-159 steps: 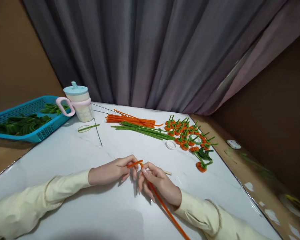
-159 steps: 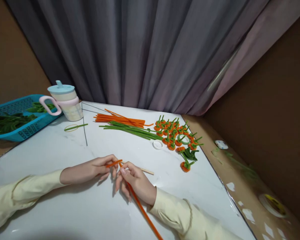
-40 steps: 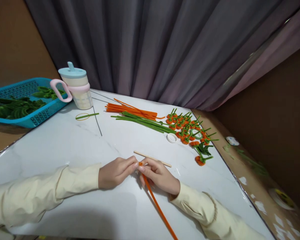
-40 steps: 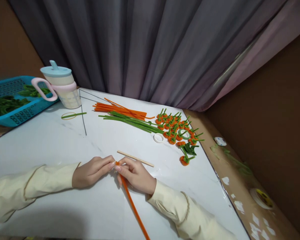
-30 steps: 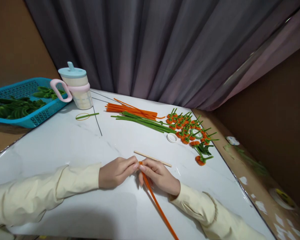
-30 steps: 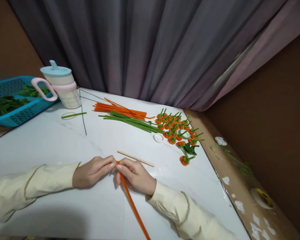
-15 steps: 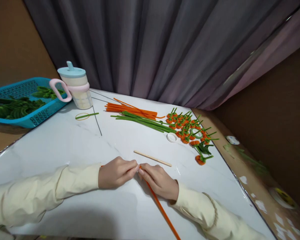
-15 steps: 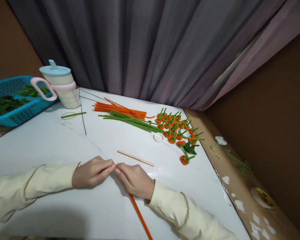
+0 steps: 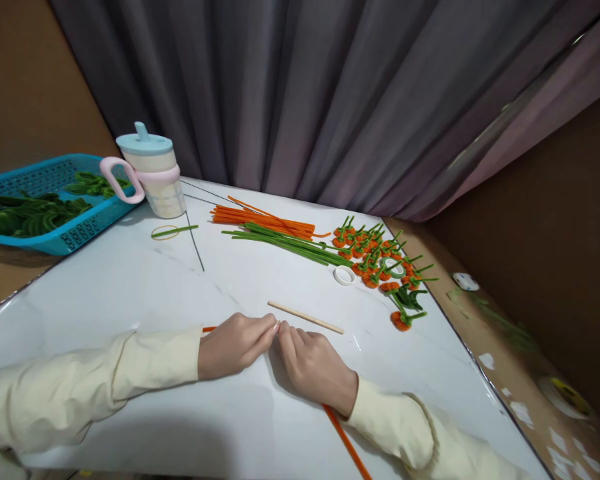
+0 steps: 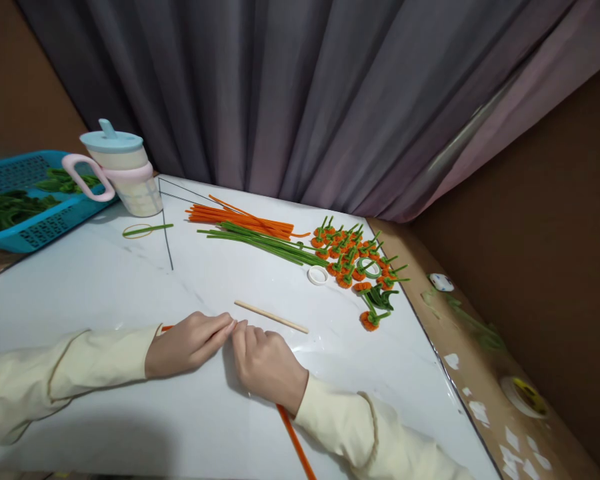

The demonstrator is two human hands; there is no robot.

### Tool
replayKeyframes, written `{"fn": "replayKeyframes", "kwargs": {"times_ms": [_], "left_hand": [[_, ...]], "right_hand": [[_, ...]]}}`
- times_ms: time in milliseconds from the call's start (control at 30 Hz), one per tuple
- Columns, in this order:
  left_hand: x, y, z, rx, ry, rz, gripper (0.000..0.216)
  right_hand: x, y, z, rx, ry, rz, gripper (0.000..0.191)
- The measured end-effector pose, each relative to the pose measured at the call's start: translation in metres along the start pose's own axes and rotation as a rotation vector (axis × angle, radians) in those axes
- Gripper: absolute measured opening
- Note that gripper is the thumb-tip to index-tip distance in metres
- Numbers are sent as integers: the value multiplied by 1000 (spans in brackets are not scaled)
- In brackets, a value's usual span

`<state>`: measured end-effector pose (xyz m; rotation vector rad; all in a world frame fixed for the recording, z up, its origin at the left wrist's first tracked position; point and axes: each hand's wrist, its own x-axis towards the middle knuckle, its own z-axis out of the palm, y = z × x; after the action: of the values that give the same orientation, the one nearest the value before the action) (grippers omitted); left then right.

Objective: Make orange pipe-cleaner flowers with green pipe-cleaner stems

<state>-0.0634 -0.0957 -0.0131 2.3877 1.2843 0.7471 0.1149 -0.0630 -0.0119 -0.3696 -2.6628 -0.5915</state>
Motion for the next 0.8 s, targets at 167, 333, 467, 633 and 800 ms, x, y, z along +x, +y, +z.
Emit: {"fn": "replayKeyframes", "kwargs": {"times_ms": [167, 333, 467, 633, 800], "left_hand": [[2, 2, -4, 20, -35, 55, 22], [3, 2, -6, -1, -90, 54, 21], [3, 2, -6, -35, -138, -7, 20], [2, 3, -6, -57, -131, -68, 17], [1, 3, -6, -126, -114, -89, 16]], "right_hand": [[4, -5, -4, -186, -84, -45, 32], [6, -7, -7, -198, -141, -88, 33], [6, -6, -6, -158, -139, -70, 32], [3, 4, -3, 124, 1, 82, 26], [1, 15, -6, 709, -58, 383, 25]]}}
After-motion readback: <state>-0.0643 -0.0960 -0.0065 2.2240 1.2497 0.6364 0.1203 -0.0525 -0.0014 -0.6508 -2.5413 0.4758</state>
